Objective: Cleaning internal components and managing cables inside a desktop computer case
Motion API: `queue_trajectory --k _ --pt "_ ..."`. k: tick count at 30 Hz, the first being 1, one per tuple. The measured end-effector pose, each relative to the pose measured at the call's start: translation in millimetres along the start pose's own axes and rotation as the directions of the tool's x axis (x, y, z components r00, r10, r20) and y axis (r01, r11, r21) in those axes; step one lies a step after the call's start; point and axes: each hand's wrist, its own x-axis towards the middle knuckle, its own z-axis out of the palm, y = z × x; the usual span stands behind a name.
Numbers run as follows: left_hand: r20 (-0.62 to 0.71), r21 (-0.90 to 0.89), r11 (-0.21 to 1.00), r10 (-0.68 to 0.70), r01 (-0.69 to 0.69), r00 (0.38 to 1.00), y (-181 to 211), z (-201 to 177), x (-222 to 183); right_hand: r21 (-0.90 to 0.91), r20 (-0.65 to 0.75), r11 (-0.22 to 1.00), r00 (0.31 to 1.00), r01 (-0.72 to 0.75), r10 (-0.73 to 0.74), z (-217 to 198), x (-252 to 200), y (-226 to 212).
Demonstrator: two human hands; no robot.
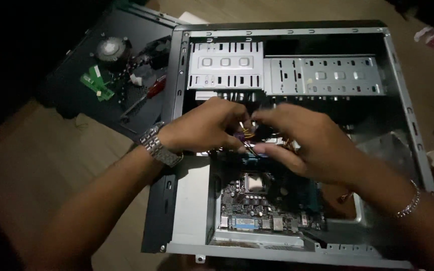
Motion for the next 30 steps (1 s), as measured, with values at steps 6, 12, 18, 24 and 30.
queue_trajectory --k 6,12,18,24,30 --pt "0.078 0.027 1.0 -0.003 0.0 0.997 -4.8 -6.1 -3.8 -0.029 0.03 0.999 0.999 -0.018 0.019 6.5 1.9 12.9" --pt "0.061 -0.04 0.998 -0.043 0.045 0.997 -5.1 -8.7 -4.8 -0.235 -0.007 0.972 1.0 0.023 -0.026 19.4 -2.0 26.9" --pt "0.009 -0.035 0.997 0.063 -0.063 0.998 -14.7 -4.5 -4.7 -0.556 0.018 0.785 0.948 0.274 -0.318 25.9 -3.7 14.8" --pt "-0.006 -0.036 0.999 0.007 -0.007 1.0 -7.7 -8.5 -6.7 -0.573 -0.078 0.793 0.949 0.209 -0.306 36.2 0.4 14.5" --pt "-0.143 -0.067 0.987 0.136 -0.146 0.98 -21.1 -1.2 -4.1 -0.563 -0.112 0.807 0.951 0.177 -0.287 36.8 13.6 -6.1"
